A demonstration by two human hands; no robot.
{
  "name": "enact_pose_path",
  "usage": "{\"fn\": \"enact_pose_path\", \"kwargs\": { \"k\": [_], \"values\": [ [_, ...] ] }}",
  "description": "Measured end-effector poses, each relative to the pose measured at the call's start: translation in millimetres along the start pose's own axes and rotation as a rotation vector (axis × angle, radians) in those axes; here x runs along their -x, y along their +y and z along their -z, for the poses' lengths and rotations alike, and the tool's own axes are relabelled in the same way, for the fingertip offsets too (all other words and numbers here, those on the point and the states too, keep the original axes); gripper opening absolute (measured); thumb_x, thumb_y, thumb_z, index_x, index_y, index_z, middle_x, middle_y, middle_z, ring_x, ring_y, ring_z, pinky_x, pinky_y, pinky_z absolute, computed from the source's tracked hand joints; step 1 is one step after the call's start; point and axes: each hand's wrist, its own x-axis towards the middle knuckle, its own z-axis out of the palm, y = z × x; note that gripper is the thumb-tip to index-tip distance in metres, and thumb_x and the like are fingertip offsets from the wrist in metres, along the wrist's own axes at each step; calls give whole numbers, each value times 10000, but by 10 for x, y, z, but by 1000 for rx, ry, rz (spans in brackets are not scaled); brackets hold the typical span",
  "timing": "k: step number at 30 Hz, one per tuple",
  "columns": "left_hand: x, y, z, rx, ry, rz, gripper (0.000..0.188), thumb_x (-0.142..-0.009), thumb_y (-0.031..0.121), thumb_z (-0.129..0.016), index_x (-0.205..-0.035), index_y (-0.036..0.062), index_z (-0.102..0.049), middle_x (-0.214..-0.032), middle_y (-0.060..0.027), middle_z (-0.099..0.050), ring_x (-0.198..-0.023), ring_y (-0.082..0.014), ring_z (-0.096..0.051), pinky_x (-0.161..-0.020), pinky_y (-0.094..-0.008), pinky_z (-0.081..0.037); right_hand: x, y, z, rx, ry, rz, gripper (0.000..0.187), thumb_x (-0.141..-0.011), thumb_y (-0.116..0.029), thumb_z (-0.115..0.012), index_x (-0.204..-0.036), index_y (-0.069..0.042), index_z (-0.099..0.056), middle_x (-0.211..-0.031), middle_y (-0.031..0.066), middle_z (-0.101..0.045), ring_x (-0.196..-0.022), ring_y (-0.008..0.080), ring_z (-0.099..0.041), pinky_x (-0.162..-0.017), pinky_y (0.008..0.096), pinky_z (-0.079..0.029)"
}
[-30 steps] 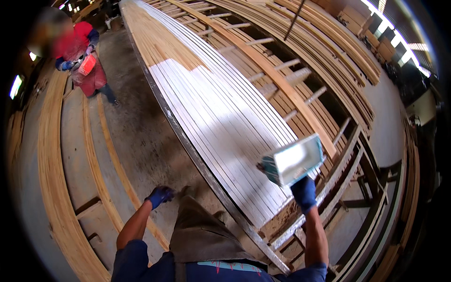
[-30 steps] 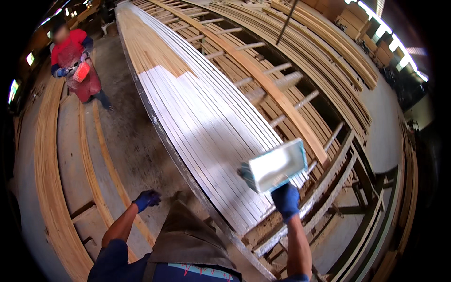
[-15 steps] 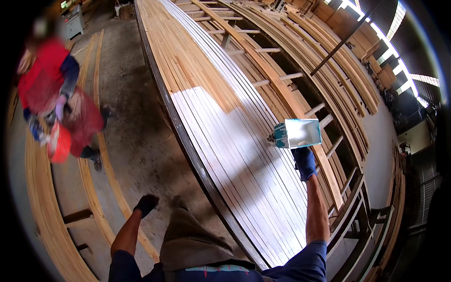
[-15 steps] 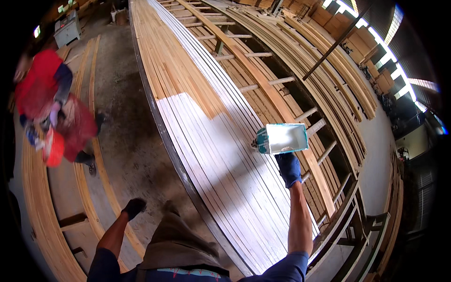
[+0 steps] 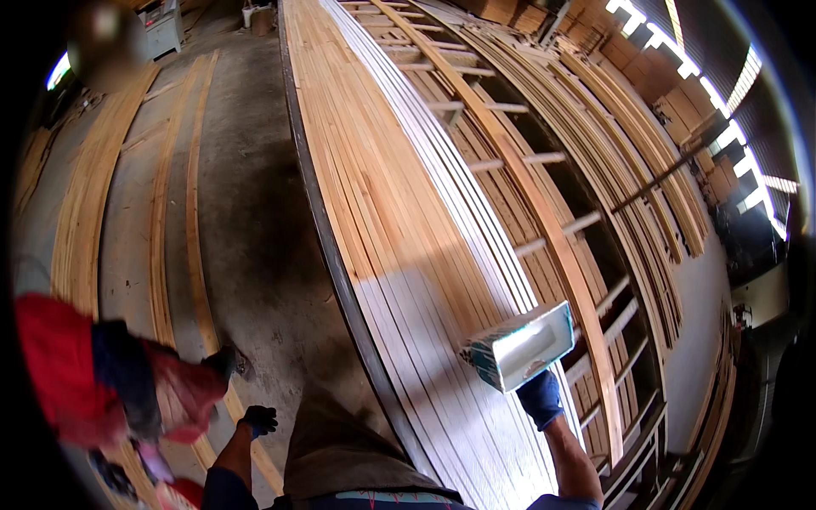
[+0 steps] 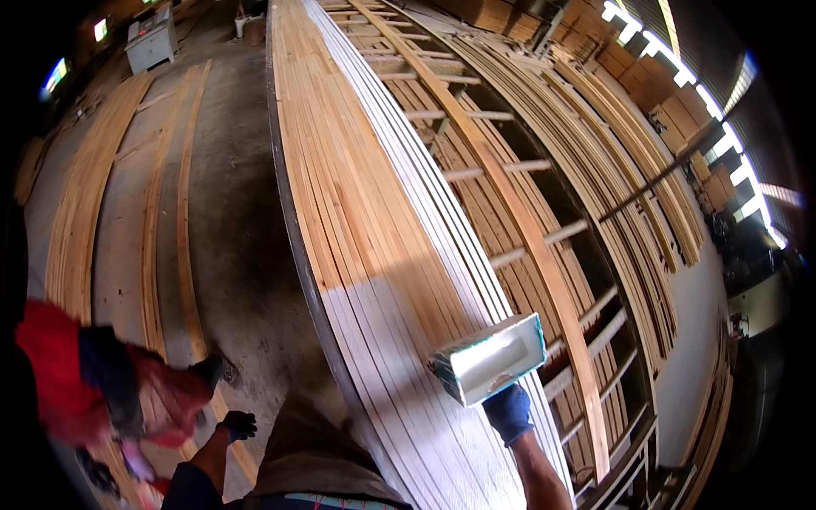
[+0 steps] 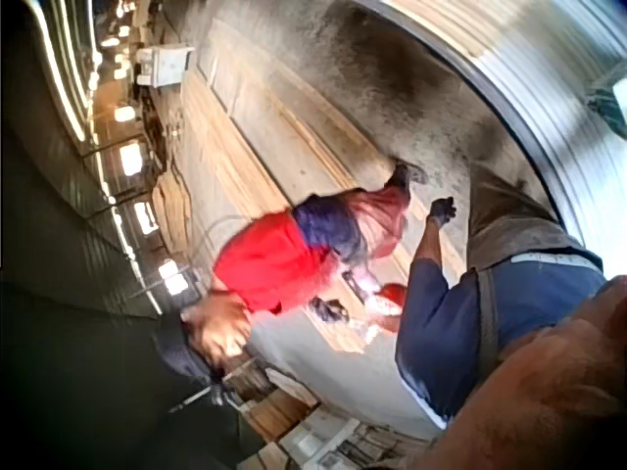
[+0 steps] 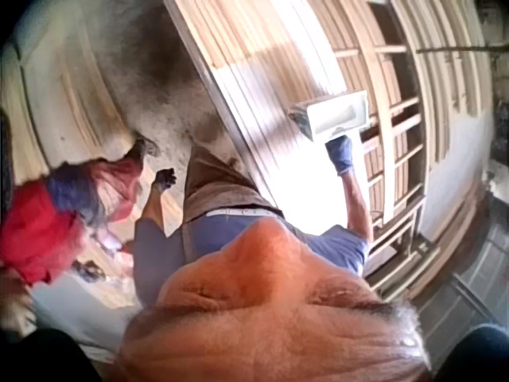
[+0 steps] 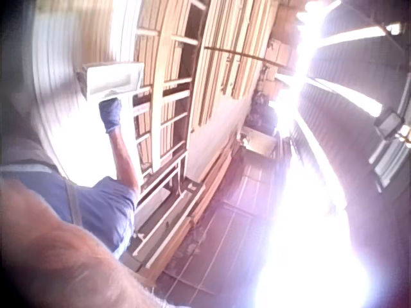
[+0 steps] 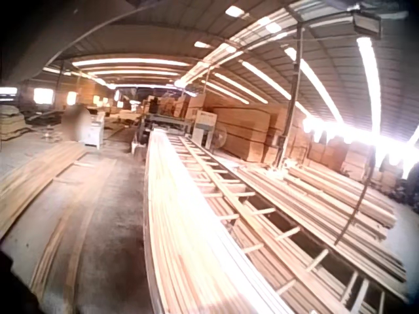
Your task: The person arranges thin wooden planks on a curved jig, then uses a trowel to spread a white adhesive over the planks. They continue applying the adhesive along the length of the planks and later use a caulking gun to apply adhesive into the gaps between the planks.
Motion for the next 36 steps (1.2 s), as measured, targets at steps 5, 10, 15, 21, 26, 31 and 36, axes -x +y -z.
{"fn": "enact_pose_path", "kwargs": {
  "k": [5, 10, 15, 21, 26, 31, 36],
  "values": [
    [-802, 1046, 857, 526, -294, -186, 277, -919, 298, -468, -1037, 99, -620, -894, -143, -669, -730, -298, -639, -596, -383, -500, -1891, -655, -374, -45, 90, 152, 165, -823, -197, -561, -917, -76, -622, -745, 201, -640, -711, 403, -627, -602, 486, -498],
    [-563, 2985, 1178, 174, -29, -302, 244, -934, 206, -515, -1064, 17, -599, -894, -140, -662, -679, -229, -642, -565, -317, -502, -3948, -1576, -694, -52, 92, 178, 192, -858, -201, -490, -909, -68, -618, -789, 246, -637, -744, 443, -608, -639, 534, -481],
    [-554, 4220, 1884, 300, 6, -400, 219, -941, 169, -501, -1044, 14, -616, -901, -134, -665, -713, -224, -652, -568, -309, -506, -6018, -2422, -867, -49, 110, 233, 225, -876, -209, -478, -959, -66, -630, -883, 269, -632, -839, 435, -607, -699, 536, -474],
    [-896, 5775, 2795, -151, -27, -553, 169, -894, 99, -543, -997, 17, -649, -962, -101, -654, -823, -229, -637, -704, -341, -517, -8370, -3687, -1103, -7, 19, 155, 251, -887, -232, -473, -992, -59, -621, -949, 259, -623, -899, 454, -574, -744, 507, -464],
    [-1330, 7186, 3674, -139, 92, -695, 189, -885, 138, -548, -999, 34, -658, -915, -103, -670, -818, -223, -633, -738, -334, -500, -10302, -4474, -1498, -39, 64, 236, 249, -861, -219, -486, -990, -62, -631, -964, 256, -629, -916, 440, -592, -772, 519, -469],
    [-1231, 7333, 4616, 434, 179, -217, 209, -922, 203, -509, -1032, 59, -612, -911, -134, -682, -731, -261, -666, -580, -341, -506, -12010, -5440, -1893, -51, 6, 224, 265, -824, -183, -509, -1007, -41, -638, -978, 261, -634, -943, 432, -594, -807, 476, -483],
    [-1318, 7237, 5166, 456, -21, 116, 244, -957, 275, -469, -844, 80, -561, -740, -87, -604, -611, -218, -578, -498, -337, -436, -13469, -5970, -2127, -151, 20, 257, 222, -816, -157, -544, -952, -37, -673, -978, 226, -654, -919, 385, -630, -789, 453, -495]
  ]
}}
